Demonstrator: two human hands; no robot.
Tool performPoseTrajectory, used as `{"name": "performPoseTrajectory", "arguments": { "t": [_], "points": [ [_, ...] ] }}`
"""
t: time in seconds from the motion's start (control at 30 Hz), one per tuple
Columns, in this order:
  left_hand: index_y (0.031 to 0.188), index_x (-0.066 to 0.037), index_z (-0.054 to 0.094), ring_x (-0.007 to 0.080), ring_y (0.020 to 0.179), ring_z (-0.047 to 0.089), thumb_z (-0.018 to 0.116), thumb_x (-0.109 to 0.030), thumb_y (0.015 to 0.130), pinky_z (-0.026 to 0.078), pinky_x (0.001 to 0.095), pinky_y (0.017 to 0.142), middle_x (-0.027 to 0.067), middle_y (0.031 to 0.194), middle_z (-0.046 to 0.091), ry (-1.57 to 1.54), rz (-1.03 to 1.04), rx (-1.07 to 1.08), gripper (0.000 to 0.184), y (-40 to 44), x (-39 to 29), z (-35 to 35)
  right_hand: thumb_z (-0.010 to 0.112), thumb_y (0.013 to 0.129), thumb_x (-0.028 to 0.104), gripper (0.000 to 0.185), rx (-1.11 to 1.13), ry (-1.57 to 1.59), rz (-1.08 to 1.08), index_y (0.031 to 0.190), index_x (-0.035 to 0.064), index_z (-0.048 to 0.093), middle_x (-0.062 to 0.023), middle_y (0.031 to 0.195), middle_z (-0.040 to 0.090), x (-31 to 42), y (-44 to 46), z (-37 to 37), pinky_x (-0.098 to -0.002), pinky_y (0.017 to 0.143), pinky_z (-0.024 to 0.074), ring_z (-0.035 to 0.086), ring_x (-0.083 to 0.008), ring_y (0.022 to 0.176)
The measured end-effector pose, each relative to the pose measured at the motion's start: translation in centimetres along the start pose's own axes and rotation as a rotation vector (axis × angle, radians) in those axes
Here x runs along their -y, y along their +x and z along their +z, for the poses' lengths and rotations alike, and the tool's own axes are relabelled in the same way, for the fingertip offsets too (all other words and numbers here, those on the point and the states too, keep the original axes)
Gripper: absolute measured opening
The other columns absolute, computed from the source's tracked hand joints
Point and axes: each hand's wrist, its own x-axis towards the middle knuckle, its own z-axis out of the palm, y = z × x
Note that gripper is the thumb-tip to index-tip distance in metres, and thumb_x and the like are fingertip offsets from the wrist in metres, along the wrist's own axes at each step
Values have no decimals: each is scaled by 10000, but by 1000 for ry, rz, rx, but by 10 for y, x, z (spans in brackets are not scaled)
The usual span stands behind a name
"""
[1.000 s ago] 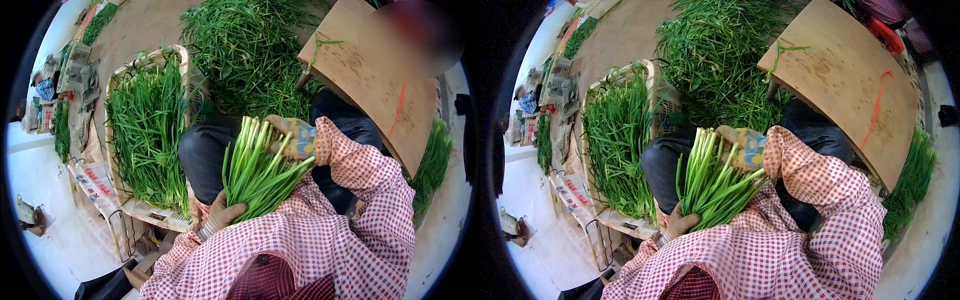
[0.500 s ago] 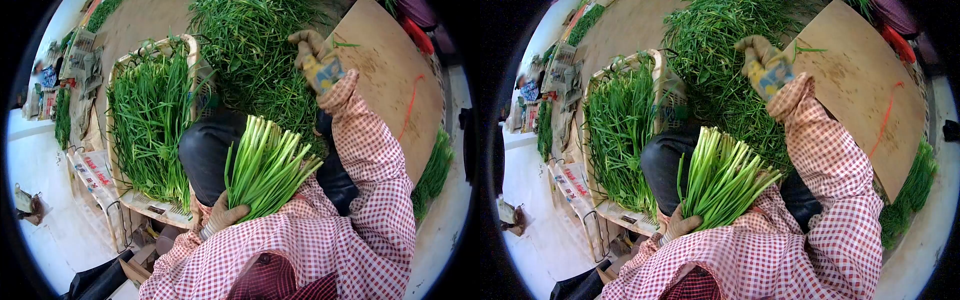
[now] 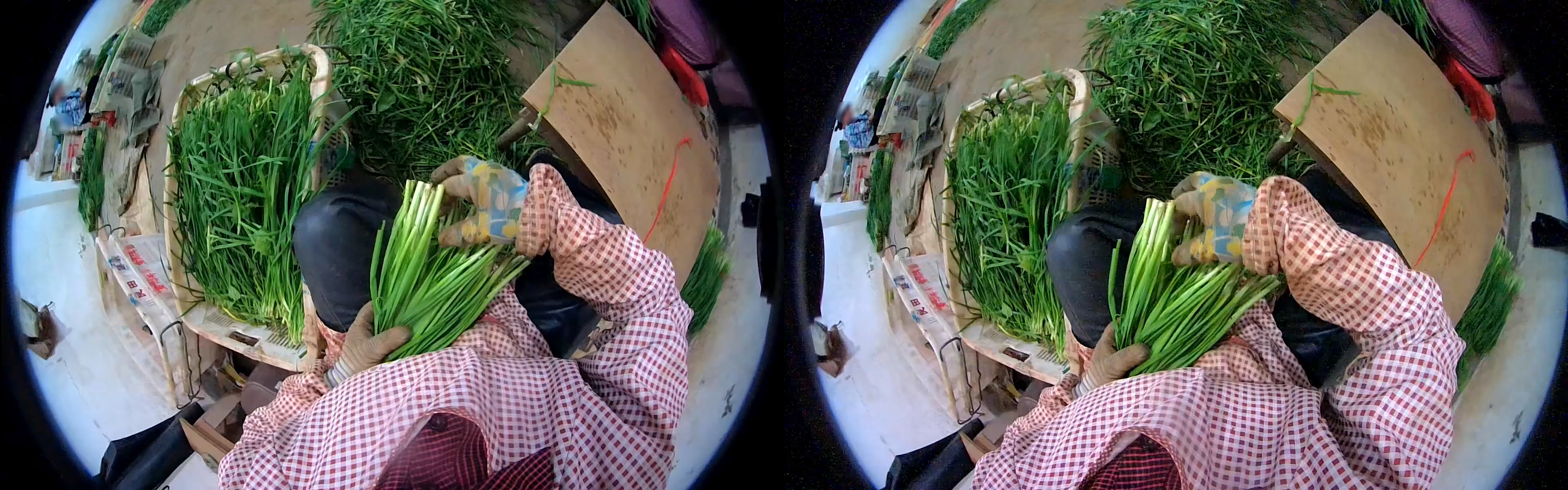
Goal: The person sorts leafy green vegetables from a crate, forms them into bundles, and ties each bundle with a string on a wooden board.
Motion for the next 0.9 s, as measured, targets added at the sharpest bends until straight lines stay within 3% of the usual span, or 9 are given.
{"name": "performPoseTrajectory", "arguments": {
  "t": [0.1,0.13,0.27,0.3,0.33,0.47,0.8,0.87,0.9],
  "points": [
    [1343,13,392,263,1125,568,778,-78,758,456,424,988,164,1242,570,34,29,-39,707,-4,-1,4,687,791,453,609,24,-145,-39,1284,120,557,-206,1359,425,-9,-2,17,-418,1023,397,476,-343,1213],
    [1341,14,395,257,1120,569,786,-92,753,456,411,984,162,1237,573,115,41,-50,714,-3,-1,5,668,804,467,598,48,-111,90,1292,141,552,-199,1371,418,0,-7,17,-412,1036,385,458,-358,1229],
    [1336,21,399,241,1119,565,813,-147,739,442,383,989,148,1226,579,367,67,-68,746,-5,-1,7,604,811,554,750,83,-4,65,1381,98,431,-206,1368,420,-11,-6,25,-399,1055,369,443,-363,1245],
    [1343,23,394,232,1139,551,826,-182,730,423,380,1008,134,1235,575,337,65,-44,777,-3,5,-2,617,803,541,728,62,7,55,1359,100,456,-207,1332,446,-8,-7,24,-410,1035,381,455,-361,1228],
    [1343,23,394,232,1139,551,826,-182,730,423,380,1008,134,1235,575,338,69,-42,777,-2,3,-2,614,819,496,662,21,-39,-116,1329,97,481,-204,1281,477,-23,-3,32,-433,1006,397,491,-359,1170],
    [1368,18,365,226,1178,523,822,-204,737,400,384,1029,128,1271,552,316,1,12,810,-3,-4,4,542,873,421,507,-54,-161,-117,1255,89,511,-181,1169,508,-27,-2,47,-435,932,427,522,-338,1068],
    [1409,30,299,260,1214,495,749,-200,799,375,376,1045,176,1328,496,371,-27,-51,793,-2,-12,5,425,970,301,252,214,-201,298,1043,103,562,-75,893,547,-28,58,-2,-329,696,492,559,-204,812],
    [1403,32,319,272,1223,491,759,-212,791,369,390,1051,179,1329,497,357,-49,-82,793,-2,-15,9,402,989,277,242,186,-162,444,1000,106,572,-53,838,555,-37,80,-29,-308,649,505,566,-177,761],
    [1392,29,344,262,1229,487,771,-198,780,367,395,1053,174,1326,502,371,-59,-69,780,-3,-21,12,424,980,248,222,53,-79,470,1066,77,536,-79,937,539,-44,90,-40,-302,715,495,558,-188,840]
  ]
}}
